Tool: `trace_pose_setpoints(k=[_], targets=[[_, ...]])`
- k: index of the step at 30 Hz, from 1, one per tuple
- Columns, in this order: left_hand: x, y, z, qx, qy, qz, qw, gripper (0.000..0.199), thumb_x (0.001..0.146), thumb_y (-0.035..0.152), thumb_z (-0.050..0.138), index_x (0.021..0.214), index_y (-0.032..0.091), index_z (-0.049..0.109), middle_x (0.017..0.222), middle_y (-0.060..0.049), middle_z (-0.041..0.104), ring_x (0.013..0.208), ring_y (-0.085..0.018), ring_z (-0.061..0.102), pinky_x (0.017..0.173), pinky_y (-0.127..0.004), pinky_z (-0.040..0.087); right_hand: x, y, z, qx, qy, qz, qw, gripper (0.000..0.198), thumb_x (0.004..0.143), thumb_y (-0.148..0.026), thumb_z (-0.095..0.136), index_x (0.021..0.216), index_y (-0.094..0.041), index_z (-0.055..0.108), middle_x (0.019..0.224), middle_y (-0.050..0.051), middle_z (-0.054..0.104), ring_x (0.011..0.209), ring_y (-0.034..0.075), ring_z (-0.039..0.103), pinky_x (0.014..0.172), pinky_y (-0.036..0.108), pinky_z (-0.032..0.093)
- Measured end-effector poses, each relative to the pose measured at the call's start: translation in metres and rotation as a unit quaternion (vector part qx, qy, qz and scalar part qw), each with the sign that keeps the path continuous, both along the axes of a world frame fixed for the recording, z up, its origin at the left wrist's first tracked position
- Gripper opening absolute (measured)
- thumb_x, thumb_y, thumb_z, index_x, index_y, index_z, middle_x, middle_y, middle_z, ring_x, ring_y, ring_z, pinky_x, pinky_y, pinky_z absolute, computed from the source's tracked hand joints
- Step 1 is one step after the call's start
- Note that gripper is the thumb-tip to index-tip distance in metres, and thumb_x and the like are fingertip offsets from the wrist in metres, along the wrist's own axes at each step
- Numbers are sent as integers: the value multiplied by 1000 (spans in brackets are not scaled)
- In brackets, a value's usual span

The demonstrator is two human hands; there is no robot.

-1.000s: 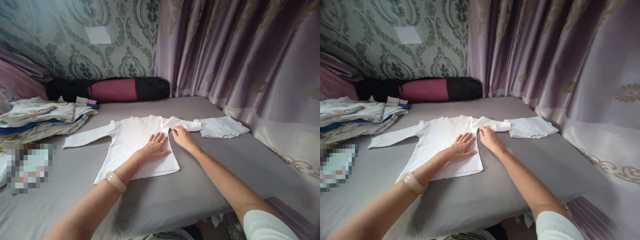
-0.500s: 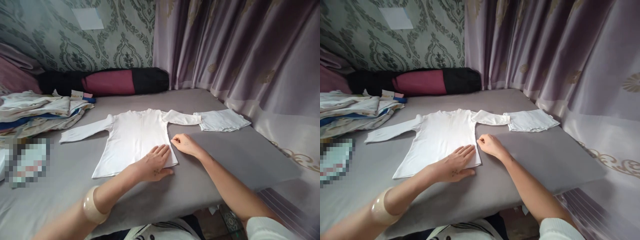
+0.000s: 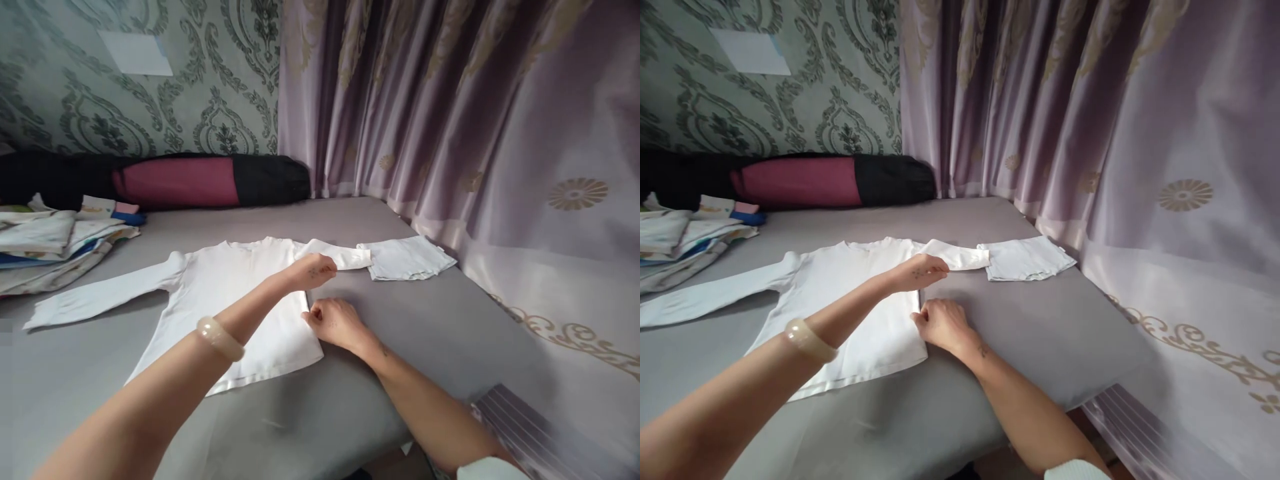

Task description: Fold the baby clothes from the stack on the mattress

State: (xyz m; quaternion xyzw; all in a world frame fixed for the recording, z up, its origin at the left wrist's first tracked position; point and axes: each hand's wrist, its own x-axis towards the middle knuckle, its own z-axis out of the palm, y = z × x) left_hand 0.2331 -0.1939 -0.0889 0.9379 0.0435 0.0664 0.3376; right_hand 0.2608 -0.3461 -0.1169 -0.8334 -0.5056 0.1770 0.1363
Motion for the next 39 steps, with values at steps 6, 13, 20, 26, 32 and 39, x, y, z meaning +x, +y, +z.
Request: trace_pose_setpoints(k=[6,13,20,26,32,39], targets=[[67,-16,-24,102,-5,2,995,25,81,21,57,103,18,70,101,-7,73,93,-19,67,84,-28,51,-3,-3,-2,14,-6,0,1000,27,90,-42,51,77,-23,66,79,1,74,75,18,67,59,25,28],[105,-44,-22,162,72,32,984,30,82,33,66,105,15,67,118,-16,65,110,-28,62,91,-34,51,-3,-8,-1,3,-27,17,999,18,83,-27,51,79,-21,68,79,7,74,74,22,68,58,27,28],[113,-49,-25,152,86,80,981,30,86,33,61,110,14,66,120,-19,64,115,-30,61,93,-35,51,-2,-7,-4,-19,-28,12,999,19,81,-23,51,83,-19,69,82,11,75,78,25,69,58,27,30],[108,-38,-23,129,63,96,985,24,89,20,49,100,15,70,109,-15,70,104,-27,67,86,-33,53,0,-11,-2,30,3,21,999,18,86,-26,49,85,-22,66,81,6,74,76,21,69,56,26,28],[88,1,-16,-199,-47,221,954,8,81,15,58,76,13,65,76,-6,68,78,-20,69,71,-28,56,0,-9,-3,103,119,-6,988,14,86,-31,54,78,-23,63,78,0,72,74,17,66,62,23,39],[29,52,-15,-397,-126,297,859,9,77,15,65,85,12,60,77,-3,65,64,-11,64,61,-24,57,-1,-5,-9,103,303,-38,947,16,89,-32,53,79,-20,54,52,-6,58,39,10,54,44,20,38]])
